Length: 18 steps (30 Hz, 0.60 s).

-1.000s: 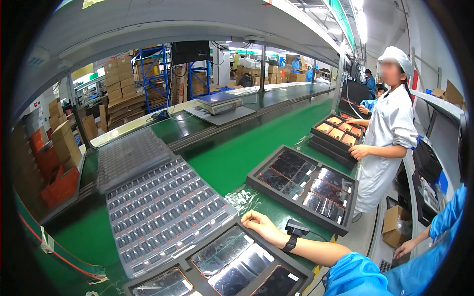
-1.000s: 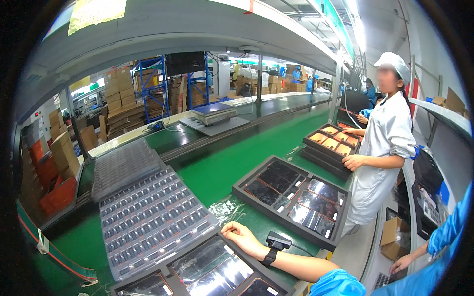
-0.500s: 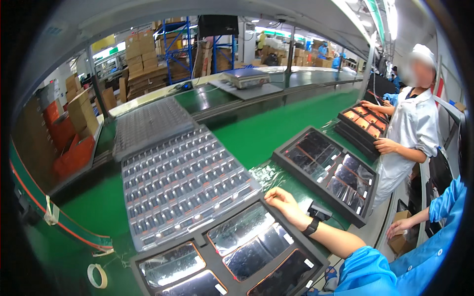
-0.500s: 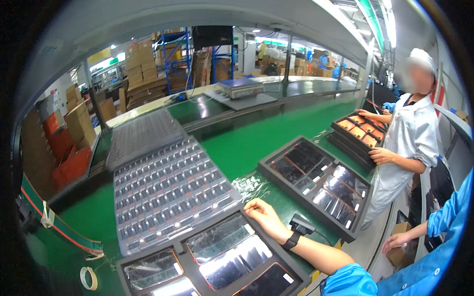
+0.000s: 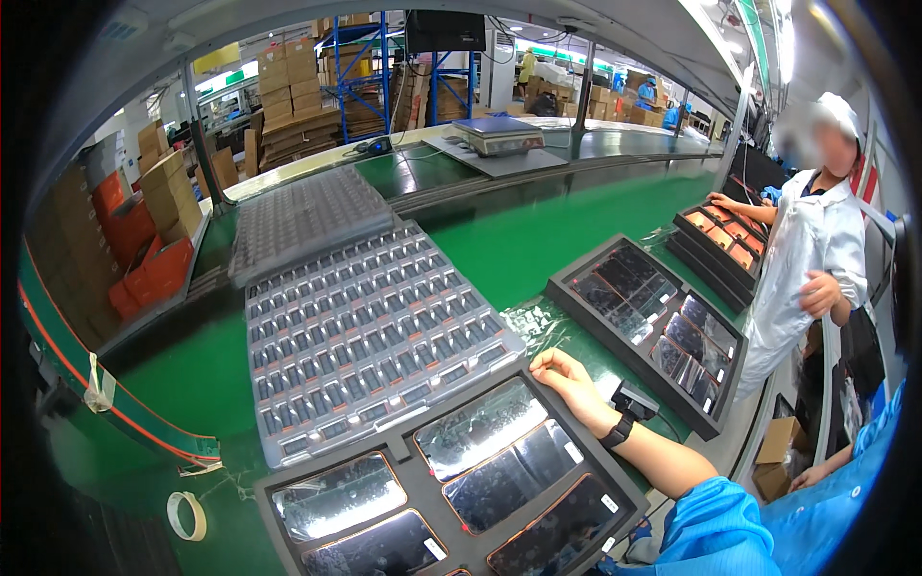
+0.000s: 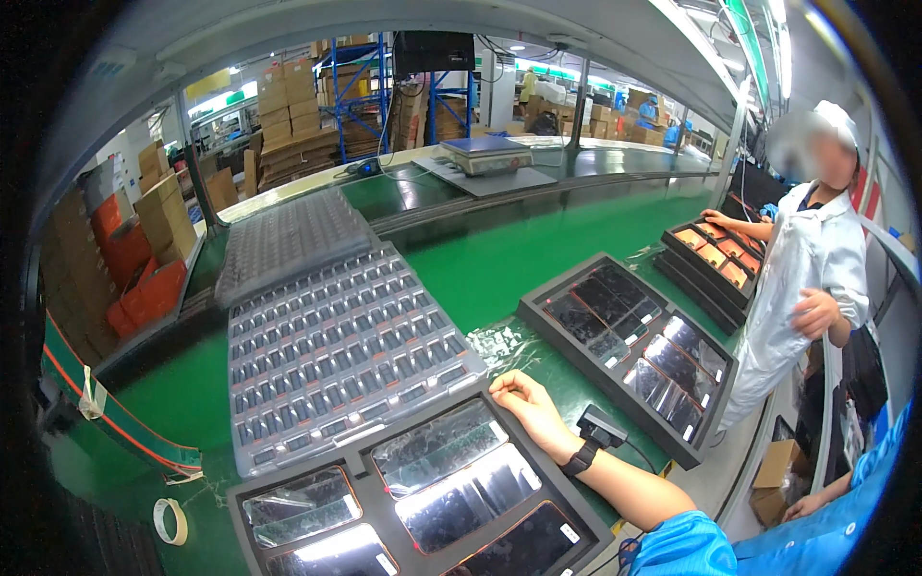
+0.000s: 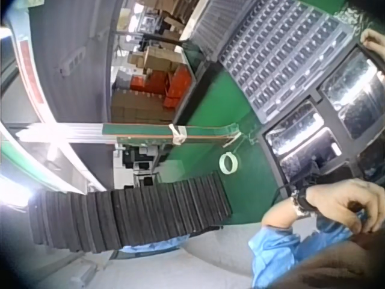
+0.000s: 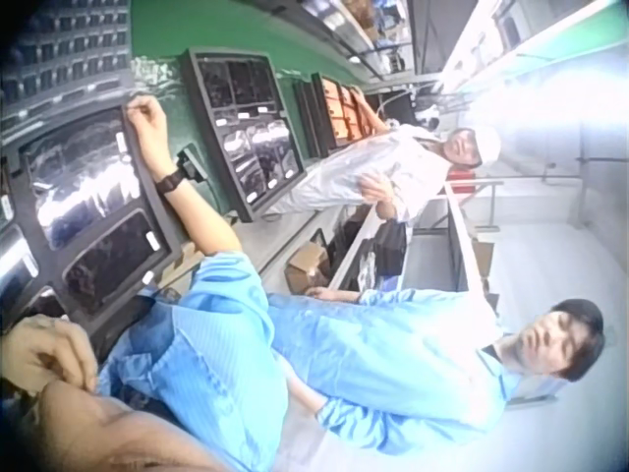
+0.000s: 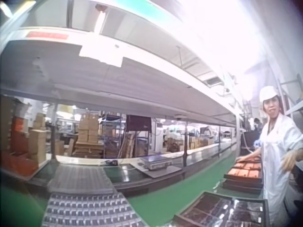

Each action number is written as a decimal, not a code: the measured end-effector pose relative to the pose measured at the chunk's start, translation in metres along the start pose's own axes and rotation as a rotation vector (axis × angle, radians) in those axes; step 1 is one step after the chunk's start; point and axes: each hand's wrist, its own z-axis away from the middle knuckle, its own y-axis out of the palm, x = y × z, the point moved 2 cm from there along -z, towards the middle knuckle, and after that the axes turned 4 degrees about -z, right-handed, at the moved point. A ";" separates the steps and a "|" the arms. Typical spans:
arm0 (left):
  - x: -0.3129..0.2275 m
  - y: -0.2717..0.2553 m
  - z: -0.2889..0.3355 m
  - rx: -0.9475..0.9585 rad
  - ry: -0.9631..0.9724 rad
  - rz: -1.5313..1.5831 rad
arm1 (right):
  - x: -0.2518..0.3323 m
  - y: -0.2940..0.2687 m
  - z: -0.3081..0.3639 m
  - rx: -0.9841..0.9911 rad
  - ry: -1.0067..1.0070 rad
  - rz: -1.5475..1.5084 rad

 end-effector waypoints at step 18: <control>0.004 0.006 0.001 0.015 0.028 -0.013 | 0.000 0.001 -0.001 0.014 -0.017 0.027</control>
